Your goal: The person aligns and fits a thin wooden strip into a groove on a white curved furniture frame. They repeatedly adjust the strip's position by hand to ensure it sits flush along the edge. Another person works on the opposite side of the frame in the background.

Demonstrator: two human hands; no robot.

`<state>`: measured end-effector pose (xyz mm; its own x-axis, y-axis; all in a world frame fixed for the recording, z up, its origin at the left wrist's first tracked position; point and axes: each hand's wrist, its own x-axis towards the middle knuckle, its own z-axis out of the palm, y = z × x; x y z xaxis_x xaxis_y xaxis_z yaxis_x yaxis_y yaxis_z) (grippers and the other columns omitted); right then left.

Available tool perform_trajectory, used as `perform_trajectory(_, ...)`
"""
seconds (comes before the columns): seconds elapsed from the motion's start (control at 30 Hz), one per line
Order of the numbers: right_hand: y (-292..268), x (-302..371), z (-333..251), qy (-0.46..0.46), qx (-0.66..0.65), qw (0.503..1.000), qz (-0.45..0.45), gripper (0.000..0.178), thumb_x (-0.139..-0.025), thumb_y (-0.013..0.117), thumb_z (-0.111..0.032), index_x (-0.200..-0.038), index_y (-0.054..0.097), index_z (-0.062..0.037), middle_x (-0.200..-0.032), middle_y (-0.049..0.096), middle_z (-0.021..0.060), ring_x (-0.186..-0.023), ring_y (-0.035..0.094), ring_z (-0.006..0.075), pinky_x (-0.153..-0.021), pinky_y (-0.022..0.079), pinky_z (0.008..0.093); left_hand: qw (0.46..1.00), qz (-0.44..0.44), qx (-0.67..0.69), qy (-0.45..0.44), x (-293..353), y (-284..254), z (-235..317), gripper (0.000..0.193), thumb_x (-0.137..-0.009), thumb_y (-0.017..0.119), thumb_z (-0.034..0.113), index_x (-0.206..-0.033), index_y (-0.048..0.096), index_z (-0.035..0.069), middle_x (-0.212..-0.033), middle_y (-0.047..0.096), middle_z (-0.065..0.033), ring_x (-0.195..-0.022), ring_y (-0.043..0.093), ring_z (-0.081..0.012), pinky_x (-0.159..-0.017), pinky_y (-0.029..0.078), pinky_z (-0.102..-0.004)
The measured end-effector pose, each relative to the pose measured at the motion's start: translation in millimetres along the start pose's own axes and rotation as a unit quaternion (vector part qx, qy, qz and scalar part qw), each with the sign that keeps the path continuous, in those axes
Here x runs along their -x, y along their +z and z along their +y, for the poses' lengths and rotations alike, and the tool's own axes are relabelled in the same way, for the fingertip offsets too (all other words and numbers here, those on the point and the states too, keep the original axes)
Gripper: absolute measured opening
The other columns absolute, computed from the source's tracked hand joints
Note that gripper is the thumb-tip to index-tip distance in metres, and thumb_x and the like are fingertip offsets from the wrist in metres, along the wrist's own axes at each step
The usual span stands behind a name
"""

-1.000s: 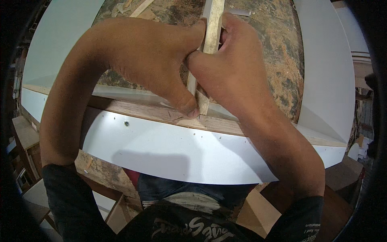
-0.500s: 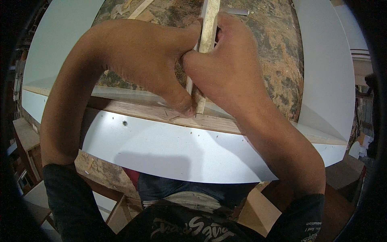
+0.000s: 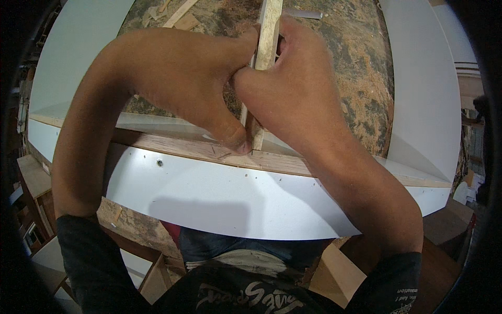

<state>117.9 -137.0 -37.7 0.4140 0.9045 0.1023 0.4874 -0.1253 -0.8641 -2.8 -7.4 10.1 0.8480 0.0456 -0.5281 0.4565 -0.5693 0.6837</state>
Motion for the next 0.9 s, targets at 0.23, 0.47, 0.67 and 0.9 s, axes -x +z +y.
perform_trajectory(0.23, 1.7, -2.8, 2.0, -0.018, -0.005, 1.000, 0.000, 0.021, -0.077, 0.068, 0.002, -0.098, 0.069, 0.0048, -0.076, 0.068, 0.0096, -0.066, 0.066, 0.0150, -0.060, 0.051, 0.0314, 0.999, -0.003, -0.037, -0.017, -1.2, 0.7, -1.5, 0.109, -0.062, 0.100, 0.023, -0.148, 0.042, -0.009, -0.108, 0.077, -0.0254, -0.099, 0.080, -0.0327, -0.092, 0.063, -0.0406)
perform_trajectory(0.47, 1.2, -3.3, 2.1, -0.018, -0.004, 1.000, 0.005, 0.023, -0.078, 0.067, 0.003, -0.102, 0.069, 0.0049, -0.079, 0.071, 0.0101, -0.068, 0.066, 0.0134, -0.060, 0.050, 0.0302, 0.996, 0.006, -0.074, -0.050, 0.3, 0.3, 1.5, 0.109, -0.063, 0.098, 0.021, -0.150, 0.040, -0.010, -0.114, 0.075, -0.0276, -0.102, 0.078, -0.0336, -0.093, 0.063, -0.0404)
perform_trajectory(0.67, 2.1, -3.9, 4.0, -0.026, 0.015, 1.000, -0.008, 0.030, -0.079, 0.068, 0.003, -0.109, 0.068, 0.0064, -0.081, 0.072, 0.0105, -0.069, 0.068, 0.0131, -0.060, 0.052, 0.0293, 0.996, 0.009, -0.072, -0.049, 0.0, 1.9, 4.2, 0.108, -0.060, 0.095, 0.019, -0.150, 0.042, -0.010, -0.119, 0.073, -0.0297, -0.107, 0.076, -0.0378, -0.094, 0.062, -0.0404)
perform_trajectory(0.9, 2.2, -4.1, 3.6, -0.033, 0.018, 0.999, -0.002, 0.028, -0.080, 0.069, 0.002, -0.107, 0.067, 0.0073, -0.080, 0.072, 0.0115, -0.066, 0.068, 0.0137, -0.058, 0.052, 0.0289, 0.995, 0.034, -0.091, -0.021, 0.7, 3.3, -2.9, 0.096, -0.062, 0.093, 0.026, -0.140, 0.051, -0.011, -0.110, 0.073, -0.0282, -0.097, 0.076, -0.0365, -0.086, 0.061, -0.0388)
